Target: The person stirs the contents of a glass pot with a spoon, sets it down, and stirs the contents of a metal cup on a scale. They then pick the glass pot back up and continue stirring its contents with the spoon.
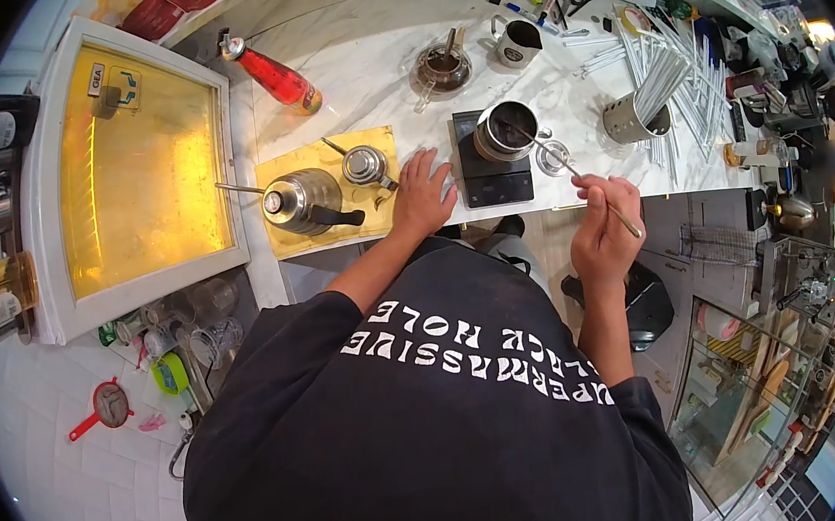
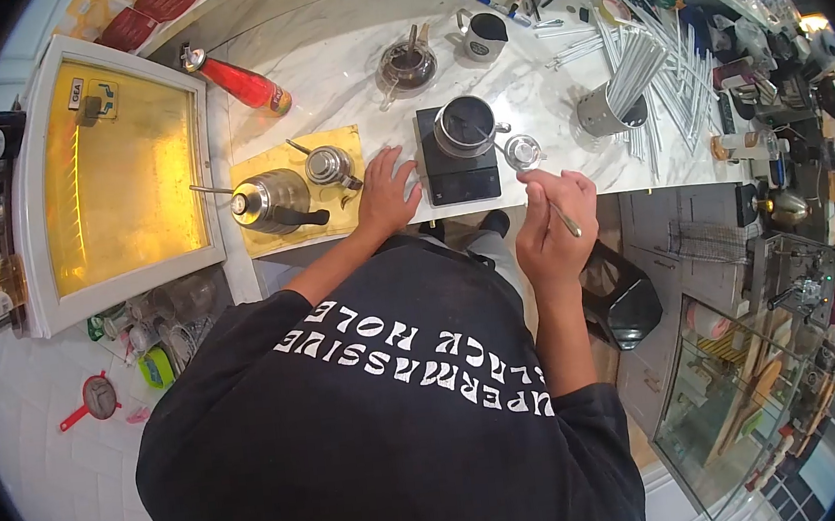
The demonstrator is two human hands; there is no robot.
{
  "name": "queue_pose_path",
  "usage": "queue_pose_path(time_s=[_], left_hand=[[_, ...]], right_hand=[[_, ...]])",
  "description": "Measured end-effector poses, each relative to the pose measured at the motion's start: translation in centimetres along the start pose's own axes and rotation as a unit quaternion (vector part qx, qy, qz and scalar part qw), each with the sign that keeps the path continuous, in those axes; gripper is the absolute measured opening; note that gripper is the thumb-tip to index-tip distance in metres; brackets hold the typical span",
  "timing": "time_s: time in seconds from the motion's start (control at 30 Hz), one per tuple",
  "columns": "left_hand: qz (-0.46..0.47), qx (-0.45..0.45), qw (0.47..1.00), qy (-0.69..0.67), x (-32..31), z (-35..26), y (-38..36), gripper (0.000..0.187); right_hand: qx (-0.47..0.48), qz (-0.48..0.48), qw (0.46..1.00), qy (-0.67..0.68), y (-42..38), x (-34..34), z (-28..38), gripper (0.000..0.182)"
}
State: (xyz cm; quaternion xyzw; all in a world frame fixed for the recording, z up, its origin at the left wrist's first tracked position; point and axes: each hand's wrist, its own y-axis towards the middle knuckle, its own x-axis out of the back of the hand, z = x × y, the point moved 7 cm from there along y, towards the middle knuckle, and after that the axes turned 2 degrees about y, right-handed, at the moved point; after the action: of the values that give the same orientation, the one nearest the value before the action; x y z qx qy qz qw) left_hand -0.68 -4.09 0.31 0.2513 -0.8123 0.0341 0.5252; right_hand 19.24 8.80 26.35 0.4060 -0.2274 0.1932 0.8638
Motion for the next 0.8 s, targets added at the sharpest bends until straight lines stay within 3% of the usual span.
queue_pose_path(time_s=[0.13,0.37,0.5,0.7,0.8], left_hand=[[-0.004,-0.004,1.0,-0.002,0.0,0.2,0.0,0.044],[-0.002,-0.003,1.0,-0.002,0.1,-0.1,0.0,0.044],[-0.008,-0.001,1.0,0.002,0.1,-0.1,0.0,0.044],[-0.004,-0.001,1.0,0.003,0.0,0.0,-0.1,0.044],[-0.008,-0.003,1.0,-0.002,0.0,0.1,-0.1,0.044]], right_hand=[[-0.044,-0.023,0.999,-0.006,-0.4,0.4,-1.3,0.01],[-0.011,-0.007,1.0,0.0,-0.1,0.0,-0.2,0.012],[-0.055,-0.03,0.998,0.001,-0.6,1.0,-1.4,0.012],[-0.01,-0.004,1.0,0.003,-0.4,0.1,-0.2,0.011],[-0.057,-0.016,0.998,0.0,-0.5,0.4,-1.3,0.01]])
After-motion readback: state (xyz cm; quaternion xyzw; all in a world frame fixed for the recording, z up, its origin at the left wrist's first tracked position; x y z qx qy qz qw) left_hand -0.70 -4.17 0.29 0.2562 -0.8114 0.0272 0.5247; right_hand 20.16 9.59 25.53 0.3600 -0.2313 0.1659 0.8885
